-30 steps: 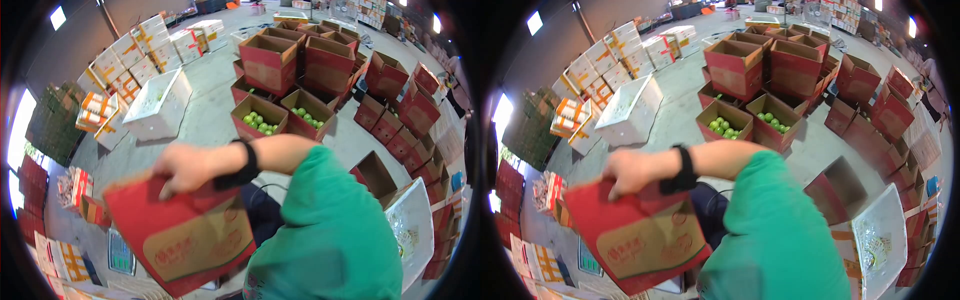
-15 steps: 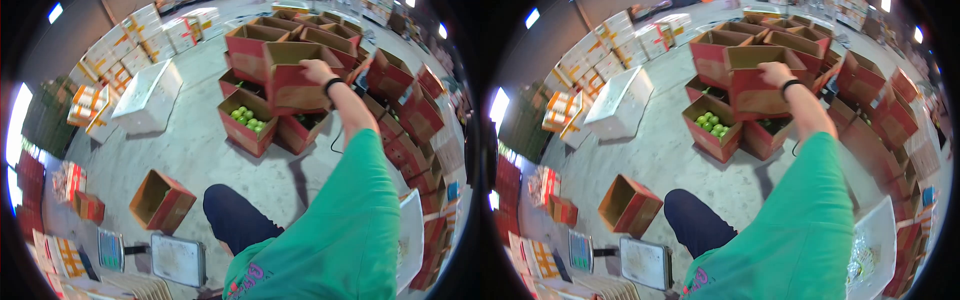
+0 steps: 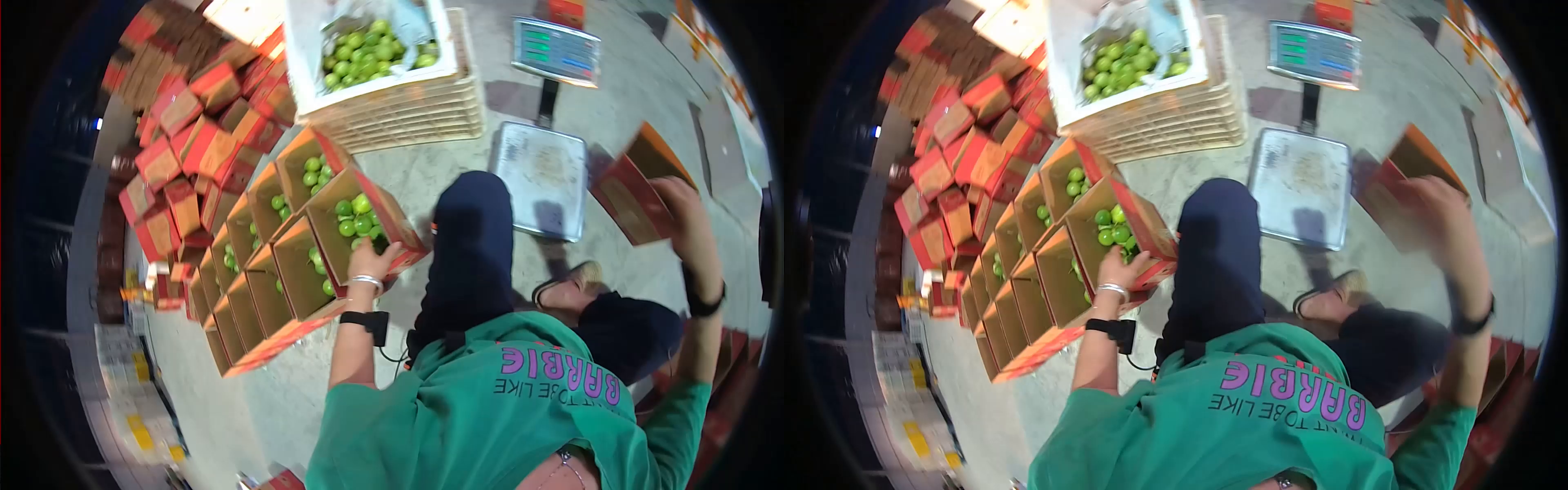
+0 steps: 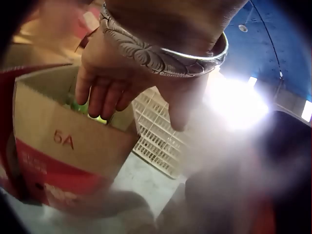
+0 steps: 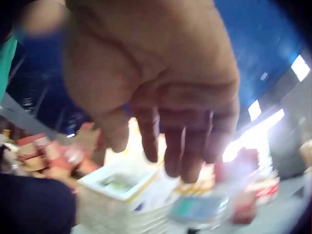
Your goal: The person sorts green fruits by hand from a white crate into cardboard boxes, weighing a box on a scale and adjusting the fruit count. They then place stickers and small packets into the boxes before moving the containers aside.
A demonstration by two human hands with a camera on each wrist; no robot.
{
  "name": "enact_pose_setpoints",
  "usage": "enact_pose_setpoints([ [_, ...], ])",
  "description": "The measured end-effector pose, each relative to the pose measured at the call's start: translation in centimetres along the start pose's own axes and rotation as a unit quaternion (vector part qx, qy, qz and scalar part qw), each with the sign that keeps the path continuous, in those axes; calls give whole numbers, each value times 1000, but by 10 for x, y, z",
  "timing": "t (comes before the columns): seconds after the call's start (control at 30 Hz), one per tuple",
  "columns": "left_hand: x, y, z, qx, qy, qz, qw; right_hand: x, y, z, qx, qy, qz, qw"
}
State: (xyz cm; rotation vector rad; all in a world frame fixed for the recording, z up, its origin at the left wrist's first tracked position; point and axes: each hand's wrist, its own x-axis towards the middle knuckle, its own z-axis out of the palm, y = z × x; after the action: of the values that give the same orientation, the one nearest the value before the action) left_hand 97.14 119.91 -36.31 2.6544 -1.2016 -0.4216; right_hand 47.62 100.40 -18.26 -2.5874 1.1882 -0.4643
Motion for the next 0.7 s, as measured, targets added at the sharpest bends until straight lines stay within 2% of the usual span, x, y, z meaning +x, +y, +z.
enact_pose_setpoints([
  [0.03, 2, 5, 5, -15, -23, -48, 998, 47, -27, 17, 10, -100, -40, 994],
  [0.1, 23, 20, 11, -56, -34, -83, 994, 104, -64, 54, -1, -46, -150, 988],
  [0.13, 40, 21, 12, -81, -52, -102, 990, 126, -86, 66, 17, -63, -180, 981],
  [0.2, 93, -2, 53, -62, -59, -115, 990, 153, -115, 82, 65, -95, -221, 968],
  [0.23, 110, -8, 70, -37, -64, -117, 990, 157, -125, 86, 61, -100, -212, 970],
  [0.33, 143, -17, 65, -19, -54, -38, 998, 145, -123, 81, 99, -98, -196, 971],
  [0.4, 156, -16, 48, -39, -43, 6, 998, 121, -108, 72, 132, -79, -98, 983],
  [0.43, 166, -21, 49, -135, -95, -24, 986, 106, -100, 69, 146, -68, -53, 986],
  [0.5, 151, 11, 1, -303, -194, -33, 932, 79, -90, 63, 166, -13, 10, 986],
  [0.57, 134, 42, -15, -471, -183, 92, 858, 54, -84, 60, 232, 26, 56, 971],
  [0.6, 123, 67, -36, -378, -189, 158, 892, 43, -84, 57, 260, 38, 92, 961],
  [0.63, 113, 90, -46, -379, -189, 170, 890, 32, -85, 55, 254, 48, 93, 961],
  [0.67, 104, 115, -54, -248, -136, 263, 922, 23, -85, 52, 260, 73, 102, 957],
  [0.7, 97, 137, -58, -112, -73, 346, 929, 15, -84, 50, 266, 99, 108, 953],
])
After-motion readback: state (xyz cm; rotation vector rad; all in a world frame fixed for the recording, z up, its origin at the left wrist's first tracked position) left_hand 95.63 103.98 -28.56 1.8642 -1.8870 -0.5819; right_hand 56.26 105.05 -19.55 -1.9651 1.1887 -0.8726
